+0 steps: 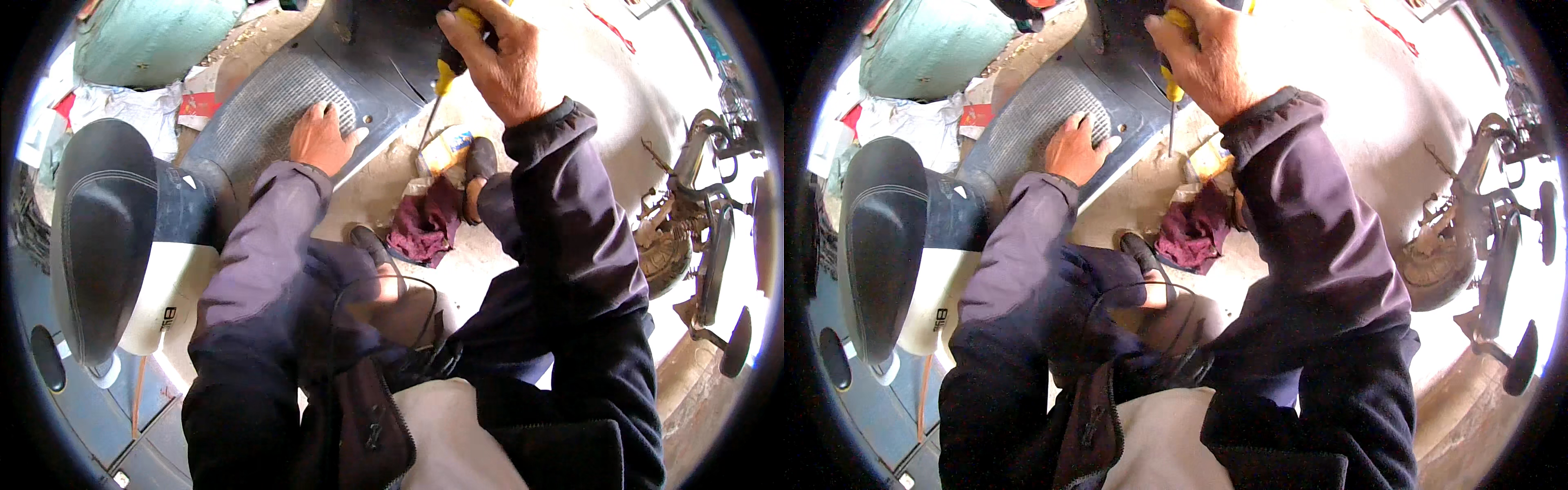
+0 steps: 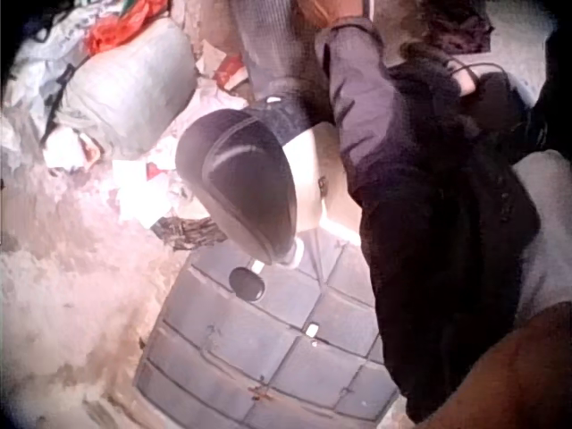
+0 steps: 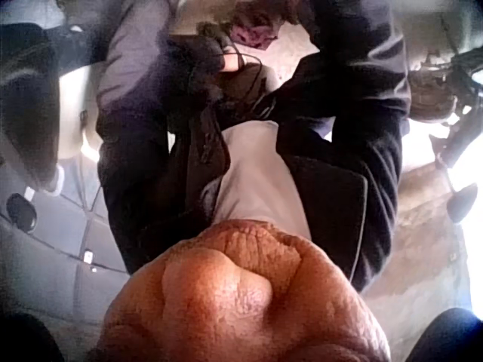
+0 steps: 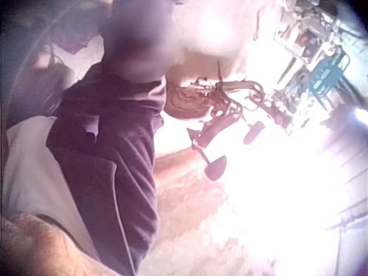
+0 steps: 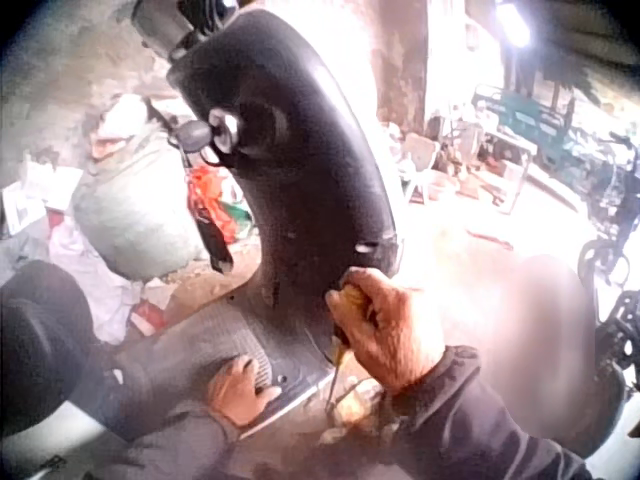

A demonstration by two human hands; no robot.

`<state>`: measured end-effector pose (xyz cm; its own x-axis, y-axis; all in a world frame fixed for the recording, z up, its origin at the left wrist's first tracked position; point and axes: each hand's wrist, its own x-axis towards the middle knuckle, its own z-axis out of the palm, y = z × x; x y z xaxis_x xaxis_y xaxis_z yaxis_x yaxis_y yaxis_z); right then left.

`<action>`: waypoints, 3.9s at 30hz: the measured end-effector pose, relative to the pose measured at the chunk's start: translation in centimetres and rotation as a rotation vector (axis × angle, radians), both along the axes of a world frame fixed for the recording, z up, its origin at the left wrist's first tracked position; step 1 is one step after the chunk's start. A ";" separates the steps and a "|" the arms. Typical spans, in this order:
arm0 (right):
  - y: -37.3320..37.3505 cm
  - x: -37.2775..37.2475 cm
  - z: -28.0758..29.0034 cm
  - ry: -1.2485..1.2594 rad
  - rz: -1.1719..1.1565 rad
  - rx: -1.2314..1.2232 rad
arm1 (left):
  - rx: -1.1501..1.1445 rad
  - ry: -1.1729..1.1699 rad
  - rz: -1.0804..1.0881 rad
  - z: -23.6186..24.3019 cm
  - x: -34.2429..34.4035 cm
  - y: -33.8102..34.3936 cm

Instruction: The person uses a screwdriver to remove a screw from the plastic panel of a scooter, handling the tool with one hand while steadying the panel with the other.

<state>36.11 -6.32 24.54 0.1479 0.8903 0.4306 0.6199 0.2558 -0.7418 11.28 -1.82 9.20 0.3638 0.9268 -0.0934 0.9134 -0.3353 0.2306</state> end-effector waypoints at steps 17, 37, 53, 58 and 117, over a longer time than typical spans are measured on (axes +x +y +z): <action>0.0 -1.9 1.6 0.099 -0.012 -0.051 | 0.216 -0.042 0.002 -5.6 -3.4 4.0; 2.9 -6.6 -2.7 -0.074 0.171 0.188 | 0.430 -0.113 0.060 -8.0 -3.5 3.4; 2.4 -6.0 -2.8 -0.151 0.265 0.252 | 0.465 -0.104 0.067 -8.1 -3.5 3.6; 2.0 -5.4 -2.5 -0.094 0.289 0.214 | 0.465 -0.110 0.066 -8.0 -3.2 3.6; 1.2 -3.7 -2.7 -0.116 0.400 0.186 | 0.468 -0.114 0.056 -8.7 -3.7 3.9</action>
